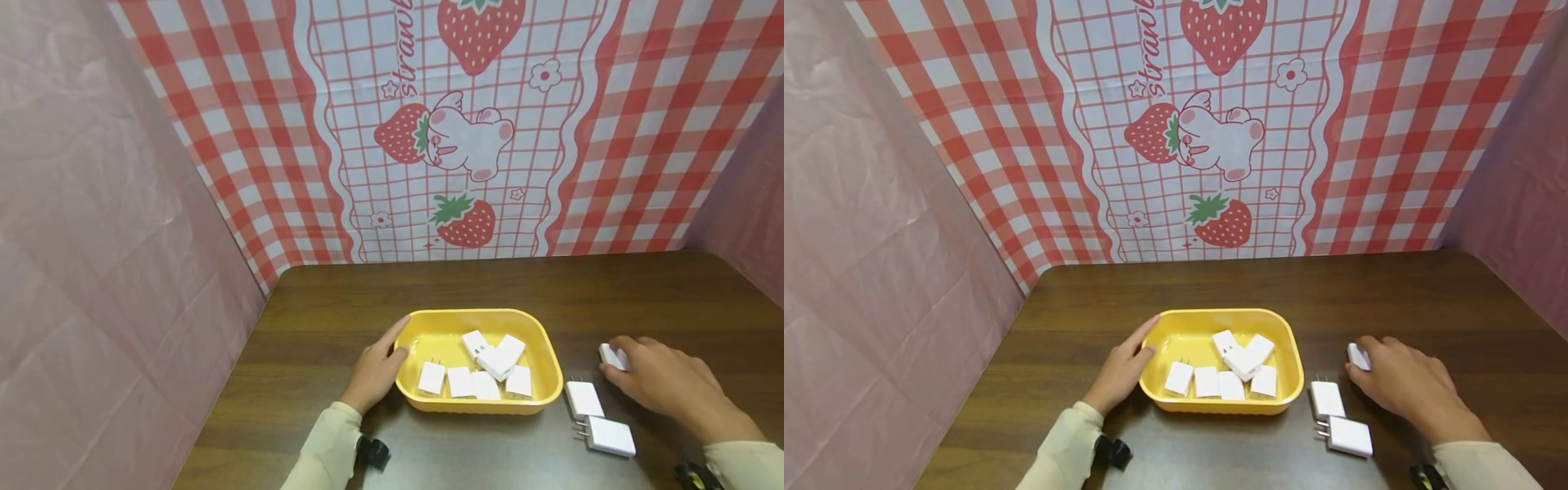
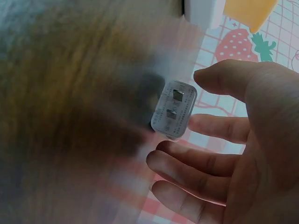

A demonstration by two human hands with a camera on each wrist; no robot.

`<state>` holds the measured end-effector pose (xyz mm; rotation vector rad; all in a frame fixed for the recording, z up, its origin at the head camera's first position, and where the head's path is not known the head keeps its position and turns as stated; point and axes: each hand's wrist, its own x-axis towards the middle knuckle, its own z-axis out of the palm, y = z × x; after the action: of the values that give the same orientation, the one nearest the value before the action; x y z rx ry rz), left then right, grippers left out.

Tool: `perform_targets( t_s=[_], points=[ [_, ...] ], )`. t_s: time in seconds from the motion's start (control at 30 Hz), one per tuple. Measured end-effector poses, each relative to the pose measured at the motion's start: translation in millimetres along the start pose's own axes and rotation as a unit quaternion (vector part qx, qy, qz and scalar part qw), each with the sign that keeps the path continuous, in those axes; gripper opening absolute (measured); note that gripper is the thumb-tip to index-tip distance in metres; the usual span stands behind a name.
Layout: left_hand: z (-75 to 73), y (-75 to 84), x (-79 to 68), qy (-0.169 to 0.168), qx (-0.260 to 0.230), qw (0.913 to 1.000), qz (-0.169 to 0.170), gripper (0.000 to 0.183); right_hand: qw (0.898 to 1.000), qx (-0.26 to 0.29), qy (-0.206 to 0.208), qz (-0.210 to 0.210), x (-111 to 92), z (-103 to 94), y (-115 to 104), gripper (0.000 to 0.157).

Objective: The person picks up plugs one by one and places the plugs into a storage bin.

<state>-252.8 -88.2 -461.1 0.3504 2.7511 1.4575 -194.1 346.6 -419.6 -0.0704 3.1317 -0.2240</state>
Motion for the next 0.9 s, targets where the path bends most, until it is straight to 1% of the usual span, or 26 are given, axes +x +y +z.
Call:
perform_targets(
  t_s=[0.13,0.33,0.4,0.53,0.77,0.87,0.9],
  points=[
    [-0.1,1.0,0.4,0.001,0.002,1.0000,0.002,0.052,1.000,0.004,-0.005,0.005,0.2,3.1,1.2,0.063],
    [-0.1,0.9,-0.7,-0.001,0.003,1.0000,-0.001,0.052,1.000,0.011,-0.006,0.005,1.2,7.3,2.1,0.077],
    [-0.1,1.4,-1.0,-0.001,0.001,1.0000,-0.002,0.052,1.000,0.008,-0.011,0.012,1.7,7.2,1.7,0.080],
    [0.1,1.4,-1.0,-0.001,0.001,1.0000,-0.004,0.052,0.999,0.000,-0.022,0.023,2.5,6.6,0.9,0.081],
    [0.2,0.5,0.1,-0.001,0.003,1.0000,0.002,0.052,1.000,-0.010,-0.020,0.019,4.1,7.4,-0.2,0.071],
    [0.1,0.4,0.0,-0.001,0.004,1.0000,0.002,0.052,0.999,-0.013,-0.026,0.025,4.9,7.2,-0.6,0.073],
    [0.1,0.5,-0.1,-0.001,0.004,1.0000,0.002,0.052,0.999,-0.014,-0.032,0.028,5.4,7.6,-0.6,0.076]
  ],
)
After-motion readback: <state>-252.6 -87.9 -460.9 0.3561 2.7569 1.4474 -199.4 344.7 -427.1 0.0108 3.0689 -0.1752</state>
